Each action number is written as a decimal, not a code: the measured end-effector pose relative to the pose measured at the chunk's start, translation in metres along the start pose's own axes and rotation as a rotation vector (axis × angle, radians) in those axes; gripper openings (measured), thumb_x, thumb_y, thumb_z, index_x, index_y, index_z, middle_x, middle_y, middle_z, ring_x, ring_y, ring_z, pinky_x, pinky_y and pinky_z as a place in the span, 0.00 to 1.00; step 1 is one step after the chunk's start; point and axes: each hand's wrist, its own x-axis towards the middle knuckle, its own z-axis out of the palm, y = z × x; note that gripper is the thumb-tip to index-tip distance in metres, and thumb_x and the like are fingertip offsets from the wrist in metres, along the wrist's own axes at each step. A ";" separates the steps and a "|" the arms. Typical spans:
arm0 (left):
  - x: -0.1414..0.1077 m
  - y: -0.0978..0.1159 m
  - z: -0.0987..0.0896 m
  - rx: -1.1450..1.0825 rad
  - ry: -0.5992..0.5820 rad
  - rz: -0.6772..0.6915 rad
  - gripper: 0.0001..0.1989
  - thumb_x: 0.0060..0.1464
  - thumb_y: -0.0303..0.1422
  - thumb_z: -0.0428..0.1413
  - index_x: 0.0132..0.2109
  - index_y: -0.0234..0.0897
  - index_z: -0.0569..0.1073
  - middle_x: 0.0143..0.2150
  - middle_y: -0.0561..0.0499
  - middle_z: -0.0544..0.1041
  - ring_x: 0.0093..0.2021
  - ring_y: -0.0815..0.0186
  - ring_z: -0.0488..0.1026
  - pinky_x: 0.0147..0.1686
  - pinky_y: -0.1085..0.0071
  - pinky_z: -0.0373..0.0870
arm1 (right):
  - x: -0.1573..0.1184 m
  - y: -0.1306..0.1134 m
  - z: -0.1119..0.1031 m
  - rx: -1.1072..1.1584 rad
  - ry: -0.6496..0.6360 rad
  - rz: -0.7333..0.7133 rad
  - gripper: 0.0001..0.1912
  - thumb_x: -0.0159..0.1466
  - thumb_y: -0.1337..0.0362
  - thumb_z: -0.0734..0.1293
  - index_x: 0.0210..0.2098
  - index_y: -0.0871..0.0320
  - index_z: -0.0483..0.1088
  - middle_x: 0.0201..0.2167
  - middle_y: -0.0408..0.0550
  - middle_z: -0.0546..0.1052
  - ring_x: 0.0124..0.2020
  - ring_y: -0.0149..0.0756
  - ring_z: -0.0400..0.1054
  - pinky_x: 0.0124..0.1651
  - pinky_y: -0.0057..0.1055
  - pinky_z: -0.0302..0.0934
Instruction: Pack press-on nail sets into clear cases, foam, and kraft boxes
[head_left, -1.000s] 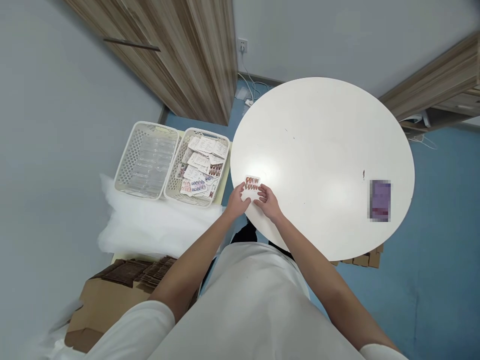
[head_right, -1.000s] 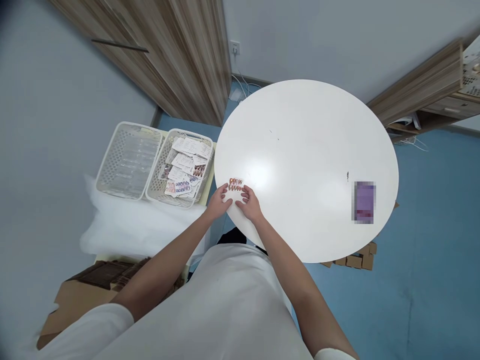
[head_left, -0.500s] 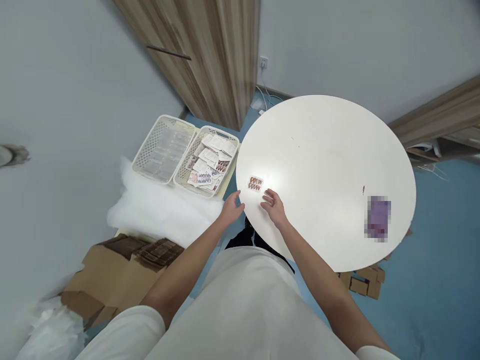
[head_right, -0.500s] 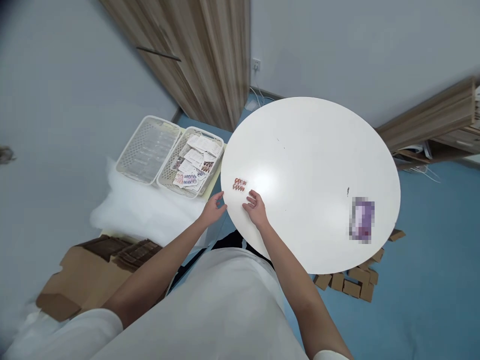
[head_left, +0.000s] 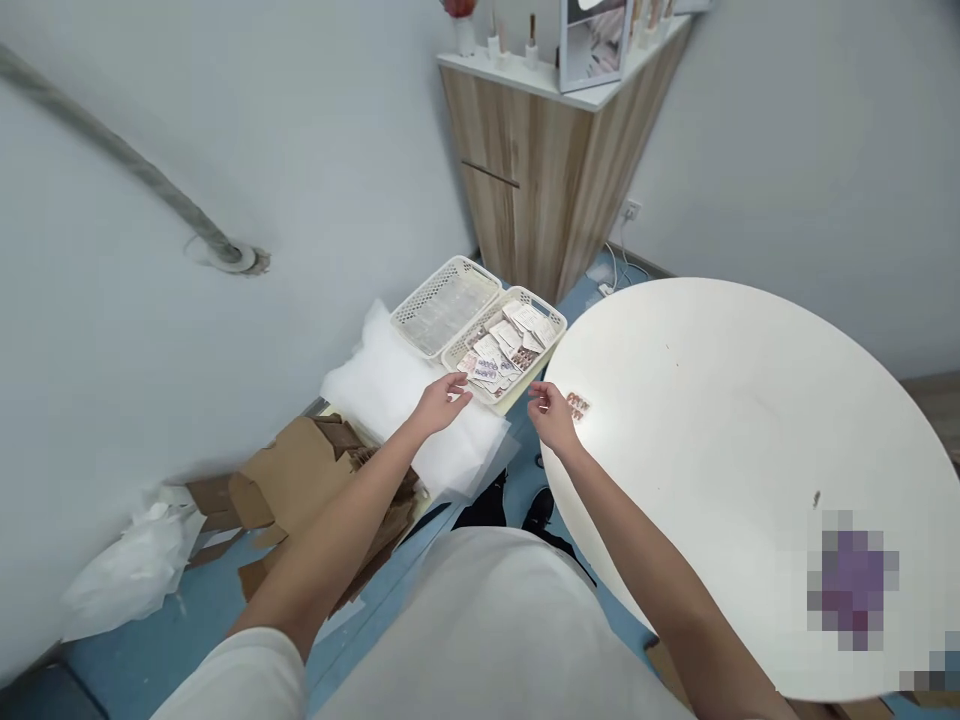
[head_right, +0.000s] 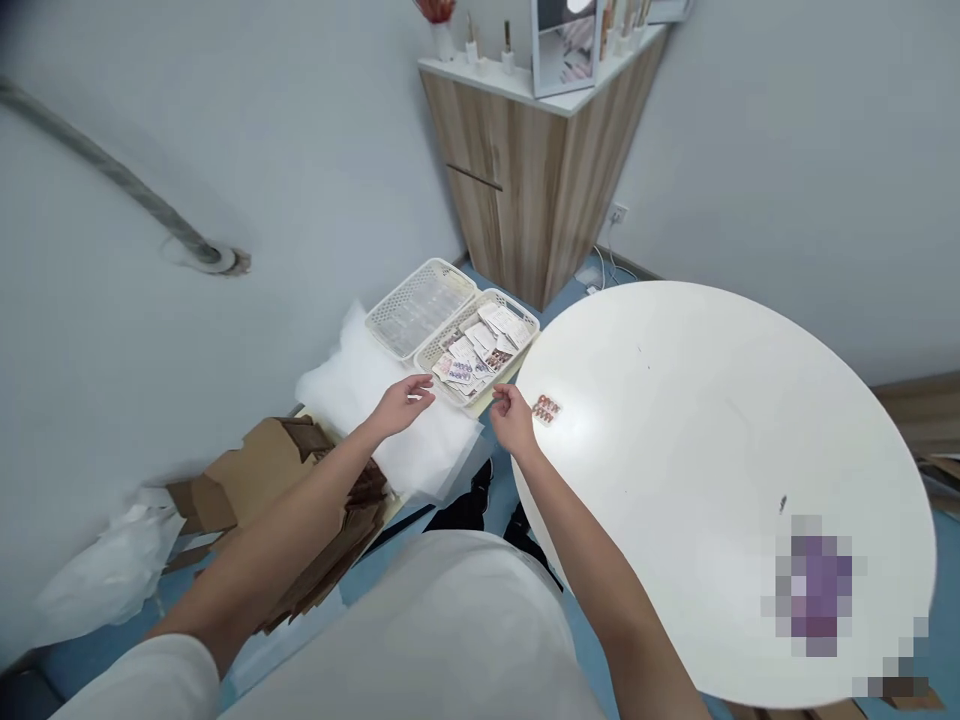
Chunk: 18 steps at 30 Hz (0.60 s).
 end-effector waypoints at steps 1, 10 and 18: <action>0.007 -0.005 -0.014 0.056 0.022 -0.020 0.23 0.48 0.38 0.52 0.52 0.36 0.64 0.48 0.44 0.71 0.43 0.62 0.71 0.42 0.66 0.68 | 0.010 -0.008 0.007 -0.039 -0.026 -0.026 0.19 0.52 0.66 0.59 0.44 0.56 0.63 0.40 0.48 0.70 0.33 0.32 0.66 0.38 0.32 0.63; 0.088 -0.071 -0.084 0.360 0.063 -0.022 0.24 0.45 0.38 0.54 0.50 0.33 0.67 0.52 0.40 0.68 0.54 0.52 0.63 0.53 0.60 0.56 | 0.113 -0.055 0.103 -0.634 -0.290 -0.116 0.16 0.55 0.66 0.60 0.43 0.56 0.65 0.35 0.47 0.74 0.36 0.38 0.68 0.41 0.34 0.60; 0.150 -0.093 -0.069 0.268 -0.014 0.008 0.22 0.46 0.31 0.52 0.51 0.32 0.67 0.50 0.41 0.70 0.52 0.51 0.64 0.52 0.60 0.57 | 0.181 -0.054 0.163 -1.076 -0.296 -0.225 0.15 0.59 0.66 0.56 0.45 0.57 0.65 0.39 0.52 0.75 0.43 0.42 0.67 0.50 0.39 0.49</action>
